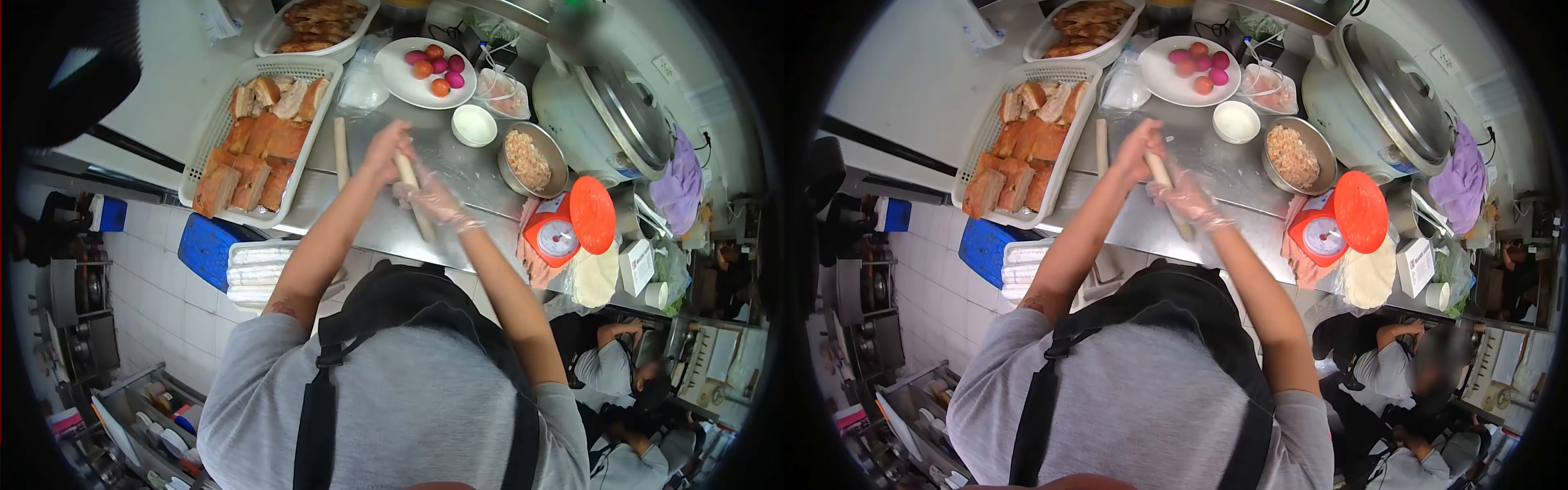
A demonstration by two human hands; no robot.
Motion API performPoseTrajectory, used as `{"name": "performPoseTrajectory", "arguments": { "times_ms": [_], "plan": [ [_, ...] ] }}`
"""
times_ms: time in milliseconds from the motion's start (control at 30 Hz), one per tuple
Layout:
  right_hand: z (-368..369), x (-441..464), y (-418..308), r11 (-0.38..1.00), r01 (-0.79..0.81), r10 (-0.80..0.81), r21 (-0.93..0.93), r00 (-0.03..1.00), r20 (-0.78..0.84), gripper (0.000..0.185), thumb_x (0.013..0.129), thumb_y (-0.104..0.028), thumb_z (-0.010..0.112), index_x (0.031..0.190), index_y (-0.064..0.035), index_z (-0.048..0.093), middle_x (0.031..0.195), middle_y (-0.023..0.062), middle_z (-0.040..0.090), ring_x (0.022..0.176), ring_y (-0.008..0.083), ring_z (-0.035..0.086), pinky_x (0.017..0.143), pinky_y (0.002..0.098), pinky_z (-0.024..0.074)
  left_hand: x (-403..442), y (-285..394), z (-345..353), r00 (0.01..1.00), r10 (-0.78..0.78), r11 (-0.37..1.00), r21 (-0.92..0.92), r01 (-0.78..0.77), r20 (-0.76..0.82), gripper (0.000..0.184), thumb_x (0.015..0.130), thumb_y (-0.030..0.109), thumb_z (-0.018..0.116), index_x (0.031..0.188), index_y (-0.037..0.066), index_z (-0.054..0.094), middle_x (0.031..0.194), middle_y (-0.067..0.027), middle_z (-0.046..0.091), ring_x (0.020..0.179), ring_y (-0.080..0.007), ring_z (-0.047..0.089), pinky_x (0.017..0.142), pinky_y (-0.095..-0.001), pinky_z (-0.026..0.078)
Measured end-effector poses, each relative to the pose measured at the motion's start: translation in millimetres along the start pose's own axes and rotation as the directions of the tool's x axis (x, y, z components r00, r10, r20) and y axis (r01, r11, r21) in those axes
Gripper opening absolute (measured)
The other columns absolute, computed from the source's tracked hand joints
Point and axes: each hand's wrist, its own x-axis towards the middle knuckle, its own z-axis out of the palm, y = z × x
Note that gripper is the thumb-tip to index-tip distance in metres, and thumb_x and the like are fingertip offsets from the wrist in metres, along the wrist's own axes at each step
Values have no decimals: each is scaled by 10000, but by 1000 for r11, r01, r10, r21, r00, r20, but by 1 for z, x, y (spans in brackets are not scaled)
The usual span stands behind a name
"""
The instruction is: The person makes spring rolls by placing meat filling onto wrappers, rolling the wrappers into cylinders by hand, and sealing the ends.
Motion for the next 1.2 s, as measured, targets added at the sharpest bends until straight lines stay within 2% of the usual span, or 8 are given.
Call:
{"name": "performPoseTrajectory", "arguments": {
  "times_ms": [267,400,533,700,800,967,1100,1200],
  "plan": [
    [55,-13,36,941,-307,306,-145,952,-29,567,933,-282,688,1394,-23,485,856,72,612,724,178,561,680,366,495,70,37,-92,958,-128,985,-145,93,-255,341,936,287,668,745,212,396,530,55,350,428,-90,321,454,-284,346],
    [77,-16,37,944,-237,246,-227,969,11,763,936,-268,654,1544,0,279,921,114,636,754,213,579,734,363,501,99,50,-119,954,84,966,258,-7,-287,344,903,475,724,848,172,572,632,22,470,534,-134,462,508,-306,439],
    [58,-47,4,922,-358,378,-147,916,136,807,958,-326,611,1590,-21,213,1024,183,663,909,276,650,840,378,522,143,67,-162,841,540,338,909,-242,23,456,865,403,760,1110,29,672,1015,-131,655,873,-239,625,776,-389,524],
    [-22,-150,37,931,-17,-37,-365,989,-141,528,994,-262,580,1475,-80,464,1087,123,708,905,253,684,853,398,546,54,37,-102,458,773,-388,898,-207,439,440,848,230,766,1235,40,674,1171,-174,654,1038,-300,610,949,-429,474],
    [-80,-236,18,992,-126,101,-30,901,-422,335,1009,-285,597,1260,-72,657,1014,67,715,886,170,668,829,340,548,1,-7,-46,590,754,-172,954,-245,288,304,858,105,708,1159,67,695,1121,-151,623,1037,-299,578,869,-403,483],
    [-165,-365,52,945,-311,233,103,419,-878,308,1001,-326,637,1099,-46,722,836,-33,640,694,50,520,626,230,456,-66,-119,77,594,486,-40,695,-718,641,236,827,3,673,1034,111,702,1001,-86,649,896,-250,600,795,-352,495],
    [-202,-420,84,945,-262,270,196,284,-920,301,987,-313,651,1107,-46,723,812,-13,635,707,73,542,649,263,473,-119,-229,184,549,31,325,511,-796,835,146,827,46,713,967,91,722,944,-92,657,863,-262,649,780,-373,527],
    [-203,-444,87,943,-326,167,61,309,-936,306,984,-303,654,1106,-31,721,806,-1,640,721,88,561,672,286,491,-122,-305,242,361,-87,270,371,-888,928,160,808,72,733,967,92,728,932,-90,663,843,-264,656,763,-365,538]
  ]
}}
